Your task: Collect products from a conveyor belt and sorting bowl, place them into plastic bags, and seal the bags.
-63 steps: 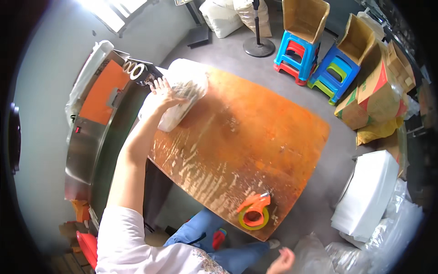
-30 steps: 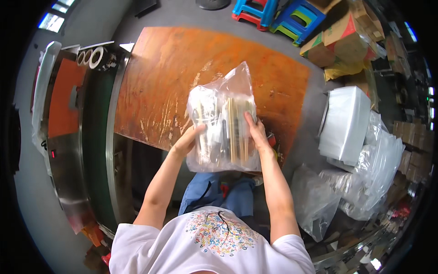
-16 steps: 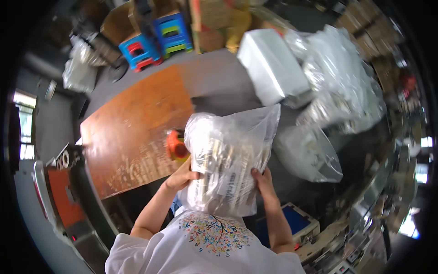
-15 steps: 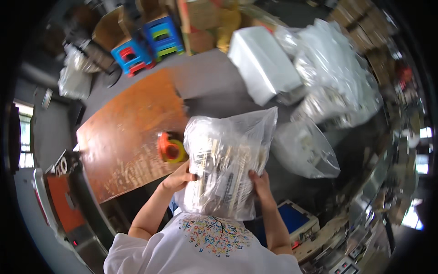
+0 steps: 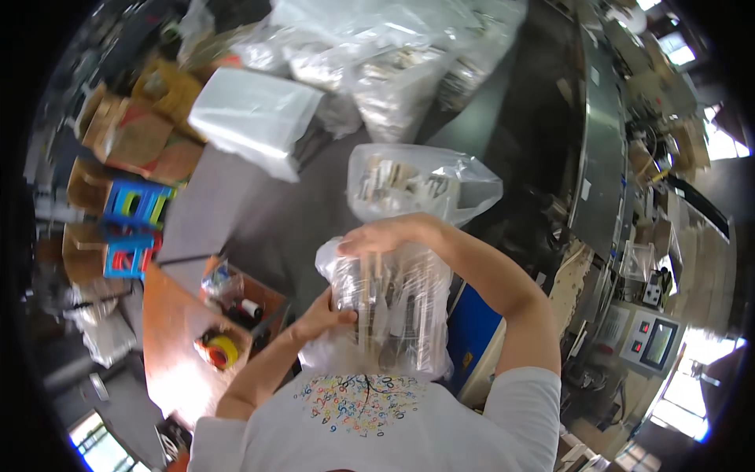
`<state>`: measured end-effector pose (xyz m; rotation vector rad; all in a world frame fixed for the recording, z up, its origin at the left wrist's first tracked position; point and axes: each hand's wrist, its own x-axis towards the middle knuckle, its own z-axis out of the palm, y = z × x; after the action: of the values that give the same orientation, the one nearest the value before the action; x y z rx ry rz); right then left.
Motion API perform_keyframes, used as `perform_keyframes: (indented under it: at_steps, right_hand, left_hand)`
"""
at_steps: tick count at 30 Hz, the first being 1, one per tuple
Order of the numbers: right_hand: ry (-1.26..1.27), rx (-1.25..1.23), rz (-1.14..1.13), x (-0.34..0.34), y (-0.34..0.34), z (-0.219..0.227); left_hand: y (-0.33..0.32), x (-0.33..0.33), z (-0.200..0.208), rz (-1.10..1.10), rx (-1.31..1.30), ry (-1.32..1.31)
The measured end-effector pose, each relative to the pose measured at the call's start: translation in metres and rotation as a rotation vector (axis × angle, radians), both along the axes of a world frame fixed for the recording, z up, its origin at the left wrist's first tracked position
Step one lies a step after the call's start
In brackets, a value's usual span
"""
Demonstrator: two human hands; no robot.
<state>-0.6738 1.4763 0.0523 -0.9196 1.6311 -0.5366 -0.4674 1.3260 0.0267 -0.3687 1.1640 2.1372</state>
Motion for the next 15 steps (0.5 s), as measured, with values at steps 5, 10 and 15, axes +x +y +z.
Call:
perform_keyframes:
  at_steps: [5, 10, 15]
  right_hand:
    - [0.302, 0.010, -1.151, -0.080, 0.182, -0.148]
    - [0.955, 0.880, -1.408, -0.044, 0.215, -0.238]
    - [0.556, 0.774, -1.721, -0.024, 0.282, -0.334]
  left_hand:
    - [0.024, -0.089, -0.058, 0.062, -0.069, -0.271]
    - [0.021, -0.181, -0.112, -0.053, -0.163, -0.431]
    - [0.084, -0.314, -0.191, -0.357, -0.221, -0.636]
